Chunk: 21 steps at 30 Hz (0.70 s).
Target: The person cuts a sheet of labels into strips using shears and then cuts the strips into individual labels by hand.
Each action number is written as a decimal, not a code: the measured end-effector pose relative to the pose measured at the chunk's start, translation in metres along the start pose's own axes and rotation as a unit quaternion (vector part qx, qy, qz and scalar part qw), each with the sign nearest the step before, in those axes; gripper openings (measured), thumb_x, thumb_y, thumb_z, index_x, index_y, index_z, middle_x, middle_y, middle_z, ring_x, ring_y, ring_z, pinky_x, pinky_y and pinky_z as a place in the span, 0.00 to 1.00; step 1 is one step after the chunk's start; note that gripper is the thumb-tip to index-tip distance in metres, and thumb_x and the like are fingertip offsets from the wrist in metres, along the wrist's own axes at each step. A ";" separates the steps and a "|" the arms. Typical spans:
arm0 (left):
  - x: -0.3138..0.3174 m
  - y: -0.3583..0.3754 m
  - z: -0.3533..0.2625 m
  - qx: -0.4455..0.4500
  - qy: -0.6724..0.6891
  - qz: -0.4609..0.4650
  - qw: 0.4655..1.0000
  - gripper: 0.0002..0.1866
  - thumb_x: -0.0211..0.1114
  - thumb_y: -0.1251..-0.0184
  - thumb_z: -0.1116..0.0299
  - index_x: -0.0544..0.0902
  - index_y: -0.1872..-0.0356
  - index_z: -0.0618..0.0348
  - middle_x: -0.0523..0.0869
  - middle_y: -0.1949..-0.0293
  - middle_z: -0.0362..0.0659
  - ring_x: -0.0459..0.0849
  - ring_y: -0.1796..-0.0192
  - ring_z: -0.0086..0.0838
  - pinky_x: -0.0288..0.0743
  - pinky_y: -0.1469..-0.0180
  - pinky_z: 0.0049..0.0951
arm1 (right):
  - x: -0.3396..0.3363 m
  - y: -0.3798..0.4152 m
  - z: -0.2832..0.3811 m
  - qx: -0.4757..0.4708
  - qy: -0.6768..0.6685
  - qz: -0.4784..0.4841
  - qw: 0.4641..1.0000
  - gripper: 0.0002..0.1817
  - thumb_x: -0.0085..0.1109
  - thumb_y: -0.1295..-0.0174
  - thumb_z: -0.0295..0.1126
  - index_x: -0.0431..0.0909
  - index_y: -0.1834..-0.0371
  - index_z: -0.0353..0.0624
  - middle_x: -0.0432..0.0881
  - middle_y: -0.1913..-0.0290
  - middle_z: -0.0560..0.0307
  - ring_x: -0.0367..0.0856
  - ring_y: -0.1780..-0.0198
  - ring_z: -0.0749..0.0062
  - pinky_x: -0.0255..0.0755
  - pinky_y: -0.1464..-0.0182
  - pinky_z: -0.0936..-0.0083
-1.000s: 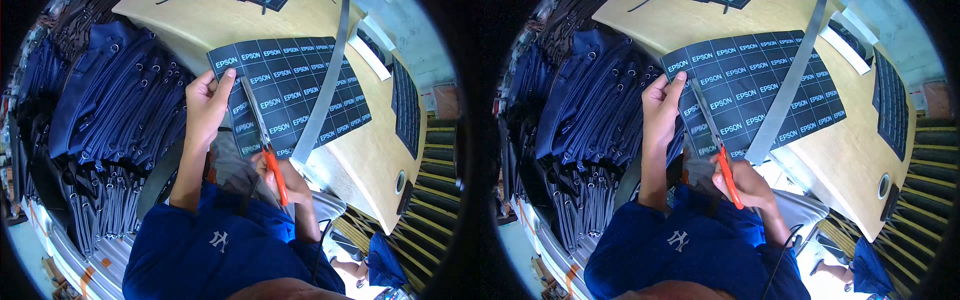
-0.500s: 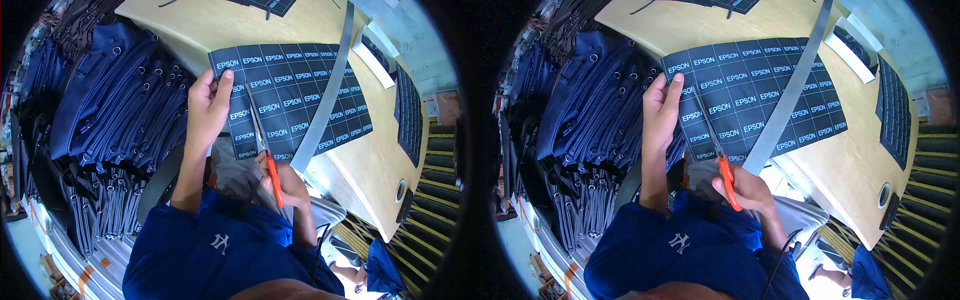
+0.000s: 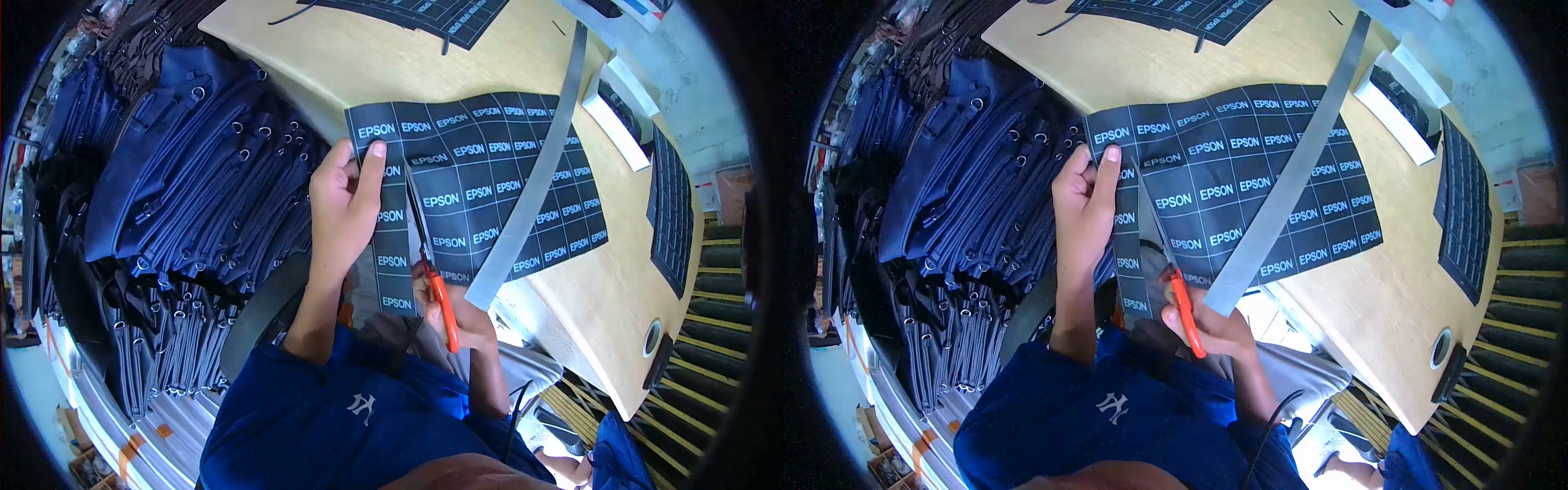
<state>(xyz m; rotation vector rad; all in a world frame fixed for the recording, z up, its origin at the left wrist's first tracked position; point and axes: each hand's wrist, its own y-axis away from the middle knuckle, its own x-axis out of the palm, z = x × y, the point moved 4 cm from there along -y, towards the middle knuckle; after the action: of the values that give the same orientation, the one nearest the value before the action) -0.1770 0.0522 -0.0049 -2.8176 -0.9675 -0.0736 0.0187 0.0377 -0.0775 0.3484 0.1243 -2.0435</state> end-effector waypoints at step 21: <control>0.003 0.004 0.002 0.016 -0.002 -0.064 0.998 0.07 0.58 0.30 0.71 0.76 0.67 0.63 0.76 0.81 0.30 0.64 0.78 0.05 0.53 0.78 0.12 | 0.008 -0.021 0.000 0.017 -0.110 -0.111 0.988 0.22 0.55 0.39 0.46 0.75 0.52 0.37 0.76 0.56 0.54 0.76 0.51 0.68 0.65 0.43 0.74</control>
<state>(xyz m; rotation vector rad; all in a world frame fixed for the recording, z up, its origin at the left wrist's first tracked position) -0.1726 0.0513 -0.0066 -2.7265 -1.1377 -0.0684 -0.0034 0.0412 -0.0815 0.1331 -0.0080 -2.2916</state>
